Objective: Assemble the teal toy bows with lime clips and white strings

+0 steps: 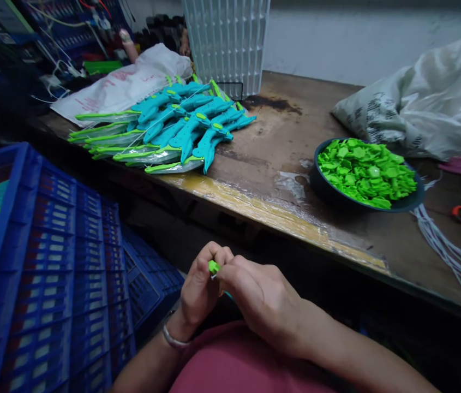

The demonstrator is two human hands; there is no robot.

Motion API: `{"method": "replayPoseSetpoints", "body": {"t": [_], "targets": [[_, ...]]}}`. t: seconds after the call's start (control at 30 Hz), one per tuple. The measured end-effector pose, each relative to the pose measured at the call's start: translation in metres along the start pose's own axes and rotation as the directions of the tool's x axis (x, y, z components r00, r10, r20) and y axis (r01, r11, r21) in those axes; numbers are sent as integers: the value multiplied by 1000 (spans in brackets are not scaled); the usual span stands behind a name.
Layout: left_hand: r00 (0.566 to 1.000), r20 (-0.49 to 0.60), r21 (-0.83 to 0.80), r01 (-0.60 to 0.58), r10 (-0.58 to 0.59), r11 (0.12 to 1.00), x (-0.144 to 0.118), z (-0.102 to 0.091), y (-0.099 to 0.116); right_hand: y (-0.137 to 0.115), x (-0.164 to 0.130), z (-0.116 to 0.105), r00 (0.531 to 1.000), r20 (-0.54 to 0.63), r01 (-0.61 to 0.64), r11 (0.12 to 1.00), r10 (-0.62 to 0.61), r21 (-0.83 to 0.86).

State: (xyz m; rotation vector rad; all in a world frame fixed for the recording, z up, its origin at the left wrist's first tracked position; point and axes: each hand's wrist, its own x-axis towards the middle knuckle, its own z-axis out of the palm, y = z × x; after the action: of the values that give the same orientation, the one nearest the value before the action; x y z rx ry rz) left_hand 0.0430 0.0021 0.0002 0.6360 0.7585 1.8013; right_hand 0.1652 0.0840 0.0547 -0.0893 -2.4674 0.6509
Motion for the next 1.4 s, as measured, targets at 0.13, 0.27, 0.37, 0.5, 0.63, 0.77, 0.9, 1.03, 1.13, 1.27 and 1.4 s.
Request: {"method": "replayPoseSetpoints", "body": {"t": [0.13,0.27,0.37,0.5,0.63,0.77,0.9,1.03,1.13,1.27,1.4], "targets": [[1000,-15,-2,15,-15,1000,2,4,-2,1,-1,4,996,-80,36,993,-46,-116],[999,-42,48,31,-29,998,-2,6,-6,8,-3,7,981,-113,118,952,-155,-282],[990,-135,173,59,-35,983,-4,4,-8,16,-3,7,969,-133,141,907,-209,-397],[986,-168,312,56,-3,949,2,4,-8,17,1,-7,952,-193,137,894,-238,-427],[998,-58,318,36,-18,947,12,7,-4,12,8,-31,910,-414,-80,965,-32,-249],[998,54,254,4,-18,967,14,7,-1,24,6,-30,866,-491,-168,980,94,-109],[998,23,220,55,-61,974,14,9,-1,33,-6,-15,876,-456,-195,980,156,-40],[991,-126,269,79,-46,960,15,11,-4,25,-15,-13,930,-348,-118,993,119,27],[987,-150,272,96,-56,958,15,10,-6,20,-15,-17,952,-269,-118,985,148,123],[996,-81,259,57,-37,964,15,8,-6,23,-11,-17,912,-218,-249,893,347,376],[999,16,201,42,-46,979,17,10,-2,28,-10,-6,800,80,-369,384,594,846]]}}
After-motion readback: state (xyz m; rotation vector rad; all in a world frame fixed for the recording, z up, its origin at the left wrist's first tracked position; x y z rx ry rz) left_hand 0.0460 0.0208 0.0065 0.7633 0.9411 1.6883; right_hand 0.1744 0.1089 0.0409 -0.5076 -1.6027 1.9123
